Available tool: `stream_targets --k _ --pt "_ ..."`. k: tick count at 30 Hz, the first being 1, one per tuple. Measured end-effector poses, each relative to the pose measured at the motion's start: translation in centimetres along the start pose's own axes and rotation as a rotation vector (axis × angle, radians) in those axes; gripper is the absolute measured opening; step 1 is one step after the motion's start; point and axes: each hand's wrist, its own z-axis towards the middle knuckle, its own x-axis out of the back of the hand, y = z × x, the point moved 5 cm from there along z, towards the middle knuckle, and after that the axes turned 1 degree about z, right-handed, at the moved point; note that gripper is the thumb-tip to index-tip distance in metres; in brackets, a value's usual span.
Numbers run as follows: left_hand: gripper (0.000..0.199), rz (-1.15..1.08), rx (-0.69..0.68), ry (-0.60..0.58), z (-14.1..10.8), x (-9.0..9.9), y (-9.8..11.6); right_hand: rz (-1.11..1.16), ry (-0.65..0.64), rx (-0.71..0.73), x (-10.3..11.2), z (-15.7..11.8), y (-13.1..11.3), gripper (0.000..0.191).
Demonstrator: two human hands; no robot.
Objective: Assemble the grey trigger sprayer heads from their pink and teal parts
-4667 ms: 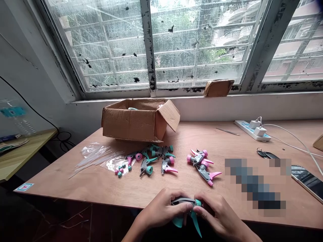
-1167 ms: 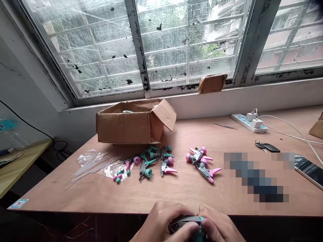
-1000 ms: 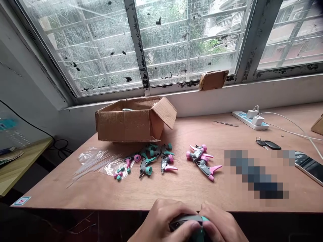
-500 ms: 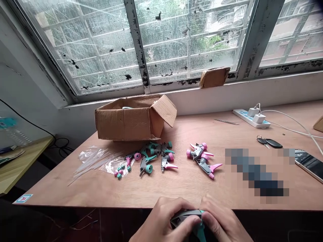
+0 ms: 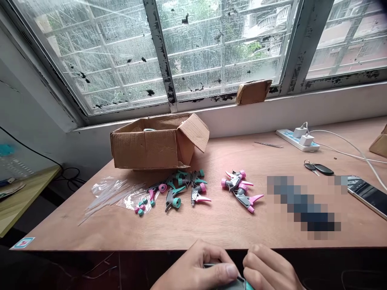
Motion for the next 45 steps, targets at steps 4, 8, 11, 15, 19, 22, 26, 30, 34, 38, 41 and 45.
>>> stream_targets --k 4,8,11,15,19,22,26,30,34,38,41,45 --pt "0.051 0.06 -0.117 0.127 0.5 0.5 0.8 0.278 -0.091 -0.411 -1.5 -0.9 2.3 0.04" --pt "0.045 0.239 -0.247 0.183 0.2 0.8 2.0 0.534 -0.269 -0.595 -1.9 -1.2 3.1 0.037" --pt "0.05 0.089 -0.166 0.091 0.2 0.5 1.2 0.533 -0.261 -0.479 -0.8 -0.5 2.8 0.034" --pt "0.052 0.013 -0.13 0.094 0.2 0.6 0.5 0.491 -0.271 -0.362 -0.5 -0.2 2.4 0.033" --pt "0.045 0.285 -0.233 0.13 0.1 0.6 1.3 0.474 -0.278 -0.412 -0.9 -0.3 2.4 0.034" --pt "0.031 0.517 -0.298 0.197 -0.2 0.5 1.9 0.569 -0.256 -0.551 -0.9 -0.2 2.5 0.039" --pt "0.023 0.738 -0.443 0.23 -0.4 0.0 2.0 0.643 -0.275 -0.706 -0.8 -0.3 2.4 0.043" --pt "0.03 0.932 -0.686 0.232 -1.0 -0.6 2.6 0.644 -0.31 -0.8 -0.8 -0.5 2.3 0.043" --pt "0.031 1.046 -0.82 0.258 -1.4 -0.8 3.8 0.614 -0.331 -0.737 0.2 0.0 2.4 0.036" --pt "0.067 0.99 -0.77 0.415 -1.1 1.9 4.1 0.373 -0.277 -0.732 2.4 -0.5 4.7 0.03" --pt "0.049 1.0 -0.707 0.615 -1.4 6.7 3.3 0.03 -0.068 -0.811 4.8 -1.9 7.8 0.03" --pt "0.036 1.037 -0.487 0.993 -3.4 15.7 0.8 -0.271 -0.031 -0.909 5.5 -3.4 11.1 0.04"
